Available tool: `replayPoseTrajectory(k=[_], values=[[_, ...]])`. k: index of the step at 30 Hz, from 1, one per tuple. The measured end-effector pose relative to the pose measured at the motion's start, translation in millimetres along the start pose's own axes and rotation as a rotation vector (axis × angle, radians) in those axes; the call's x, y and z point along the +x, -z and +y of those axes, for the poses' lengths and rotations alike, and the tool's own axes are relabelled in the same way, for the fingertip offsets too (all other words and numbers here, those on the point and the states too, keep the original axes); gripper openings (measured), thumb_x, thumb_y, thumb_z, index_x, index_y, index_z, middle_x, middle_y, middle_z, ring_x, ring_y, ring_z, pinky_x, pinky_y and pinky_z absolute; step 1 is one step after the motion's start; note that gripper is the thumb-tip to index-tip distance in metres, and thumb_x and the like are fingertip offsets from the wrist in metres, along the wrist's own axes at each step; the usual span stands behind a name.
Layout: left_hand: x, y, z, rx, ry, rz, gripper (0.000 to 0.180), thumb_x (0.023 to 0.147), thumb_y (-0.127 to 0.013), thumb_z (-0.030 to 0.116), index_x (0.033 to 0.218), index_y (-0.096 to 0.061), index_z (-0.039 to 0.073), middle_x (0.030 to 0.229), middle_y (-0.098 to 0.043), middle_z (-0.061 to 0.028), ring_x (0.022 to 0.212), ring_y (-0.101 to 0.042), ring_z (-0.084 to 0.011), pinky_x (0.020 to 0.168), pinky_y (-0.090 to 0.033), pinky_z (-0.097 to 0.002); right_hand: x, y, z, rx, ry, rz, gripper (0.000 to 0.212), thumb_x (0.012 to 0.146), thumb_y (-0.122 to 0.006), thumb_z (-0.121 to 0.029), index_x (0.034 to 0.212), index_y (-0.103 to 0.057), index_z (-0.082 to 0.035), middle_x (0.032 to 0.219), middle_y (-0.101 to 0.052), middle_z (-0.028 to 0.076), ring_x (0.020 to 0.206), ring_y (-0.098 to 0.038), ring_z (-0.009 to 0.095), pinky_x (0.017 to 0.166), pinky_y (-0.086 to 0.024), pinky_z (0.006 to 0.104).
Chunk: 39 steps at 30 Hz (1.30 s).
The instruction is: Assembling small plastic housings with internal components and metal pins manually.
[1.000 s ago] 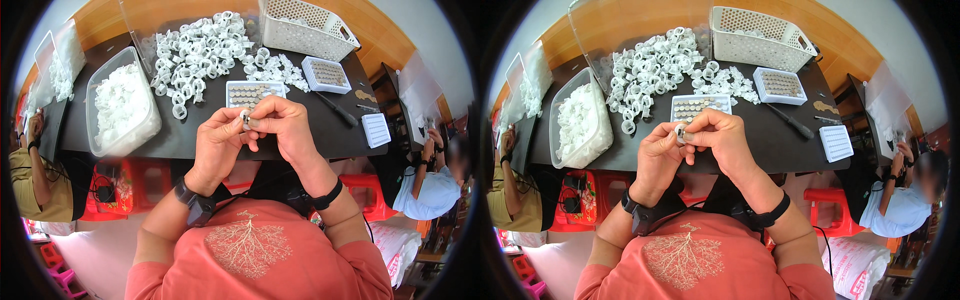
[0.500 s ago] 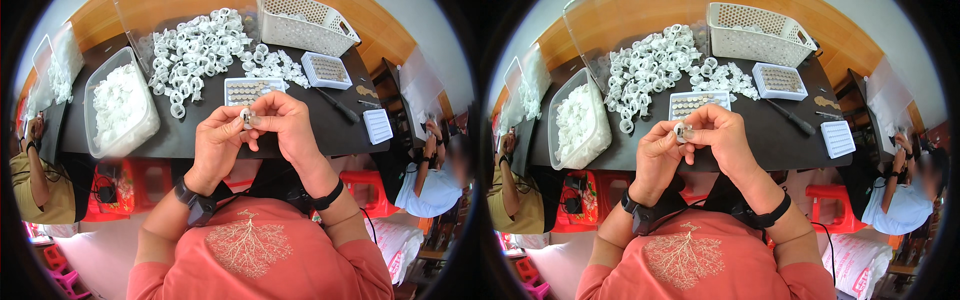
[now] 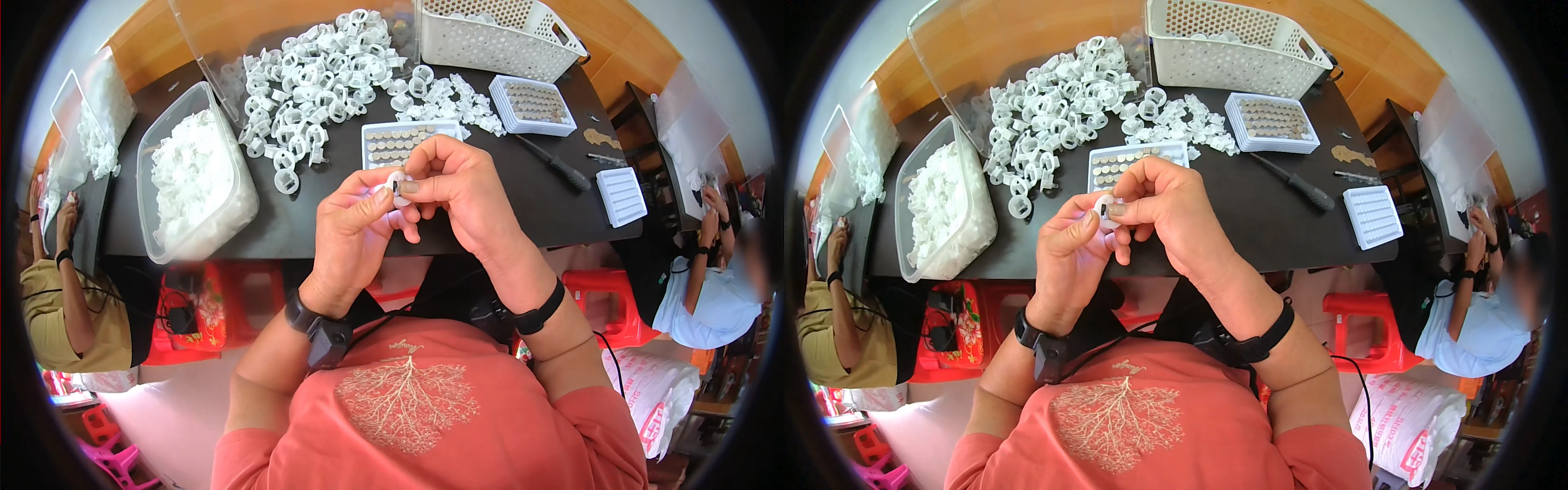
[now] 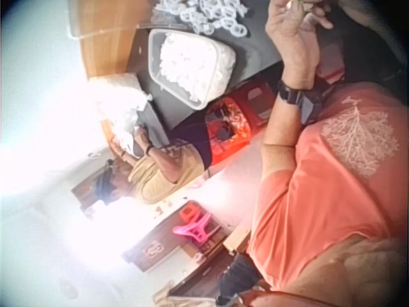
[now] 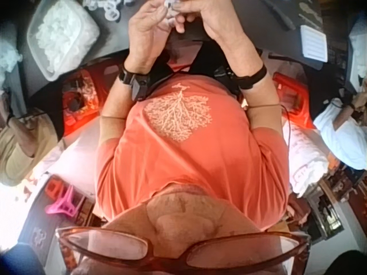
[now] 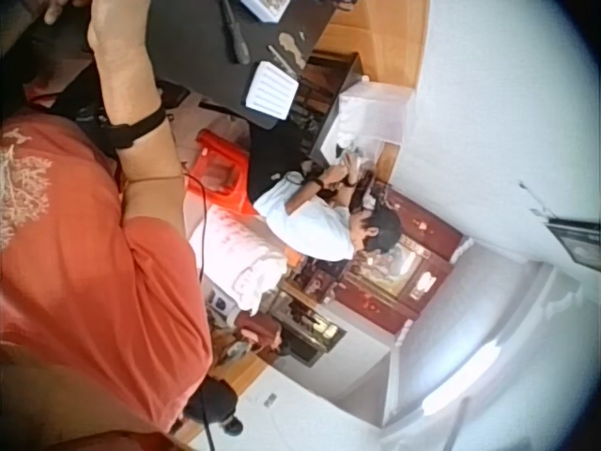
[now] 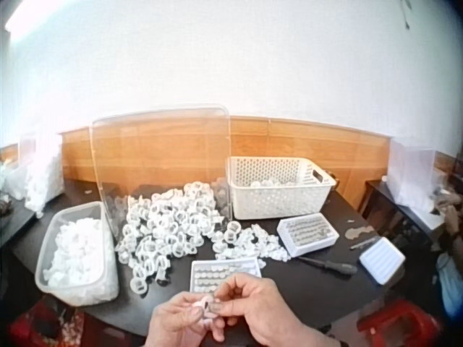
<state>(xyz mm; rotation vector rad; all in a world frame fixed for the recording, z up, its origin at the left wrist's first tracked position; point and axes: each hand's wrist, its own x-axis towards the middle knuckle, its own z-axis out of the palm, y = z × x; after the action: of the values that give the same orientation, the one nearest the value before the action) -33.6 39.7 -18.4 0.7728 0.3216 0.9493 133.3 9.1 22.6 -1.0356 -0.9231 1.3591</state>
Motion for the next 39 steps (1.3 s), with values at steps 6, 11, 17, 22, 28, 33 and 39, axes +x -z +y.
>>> replayPoseTrajectory(k=[6, 11, 17, 22, 28, 33, 39], values=[[-3, -4, 1, -0.016, 0.004, 0.059, 0.033, 0.093, -0.069, 0.015, 0.119, -0.061, -0.004, 0.099, -0.068, -0.0162, 0.083, -0.067, -0.0253, 0.064, -0.056, -0.0371, -4, -4, 1, 0.003, 0.058, 0.027, 0.011, 0.084, -0.073, 0.000, 0.087, -0.063, -0.003, 0.079, -0.066, 0.003, 0.066, -0.061, 0.008, 0.055, -0.042, 0.0217], [-5, -7, -3, 0.089, -0.054, 0.063, 0.029, 0.089, -0.070, 0.008, 0.115, -0.064, -0.003, 0.098, -0.069, -0.0151, 0.080, -0.068, -0.0237, 0.060, -0.056, -0.0349, -13, 3, 3, -0.061, 0.120, 0.041, 0.012, 0.085, -0.074, -0.002, 0.094, -0.066, -0.003, 0.081, -0.067, 0.001, 0.071, -0.062, 0.007, 0.059, -0.044, 0.0209], [-9, -14, -2, 0.118, -0.081, 0.060, 0.037, 0.085, -0.073, 0.001, 0.120, -0.063, -0.004, 0.100, -0.070, -0.0150, 0.080, -0.068, -0.0225, 0.061, -0.058, -0.0349, -26, 1, -3, -0.097, 0.182, 0.008, 0.011, 0.088, -0.069, 0.004, 0.097, -0.066, 0.000, 0.087, -0.067, 0.003, 0.076, -0.064, 0.009, 0.066, -0.051, 0.0233], [-8, -12, -4, 0.108, -0.077, 0.041, 0.038, 0.085, -0.073, 0.000, 0.122, -0.063, -0.005, 0.101, -0.070, -0.0157, 0.081, -0.068, -0.0219, 0.061, -0.058, -0.0340, -28, 9, 13, -0.406, 0.508, -0.028, 0.009, 0.090, -0.066, 0.007, 0.098, -0.065, 0.002, 0.095, -0.063, 0.007, 0.076, -0.065, 0.013, 0.066, -0.053, 0.0252], [-8, -10, -7, 0.097, -0.075, 0.013, 0.034, 0.086, -0.072, -0.006, 0.119, -0.065, -0.004, 0.104, -0.069, -0.0118, 0.084, -0.066, -0.0162, 0.064, -0.057, -0.0274, -32, 11, 13, -0.547, 0.633, -0.048, 0.012, 0.088, -0.068, 0.007, 0.098, -0.065, 0.001, 0.099, -0.062, 0.009, 0.078, -0.065, 0.013, 0.063, -0.053, 0.0248], [-9, -13, -6, 0.092, -0.088, 0.041, 0.032, 0.087, -0.071, -0.006, 0.118, -0.066, -0.003, 0.104, -0.068, -0.0107, 0.083, -0.065, -0.0146, 0.063, -0.057, -0.0268, -32, 9, 15, -0.541, 0.632, -0.073, 0.017, 0.087, -0.069, 0.007, 0.101, -0.063, 0.000, 0.102, -0.061, 0.010, 0.078, -0.066, 0.013, 0.061, -0.054, 0.0253], [-8, -11, -7, 0.127, -0.063, 0.051, 0.031, 0.088, -0.071, -0.004, 0.118, -0.066, -0.002, 0.103, -0.068, -0.0099, 0.081, -0.065, -0.0140, 0.063, -0.057, -0.0268, -31, 6, 21, -0.590, 0.684, -0.039, 0.017, 0.088, -0.068, 0.008, 0.101, -0.061, -0.001, 0.103, -0.057, 0.009, 0.072, -0.064, 0.013, 0.059, -0.053, 0.0251]])
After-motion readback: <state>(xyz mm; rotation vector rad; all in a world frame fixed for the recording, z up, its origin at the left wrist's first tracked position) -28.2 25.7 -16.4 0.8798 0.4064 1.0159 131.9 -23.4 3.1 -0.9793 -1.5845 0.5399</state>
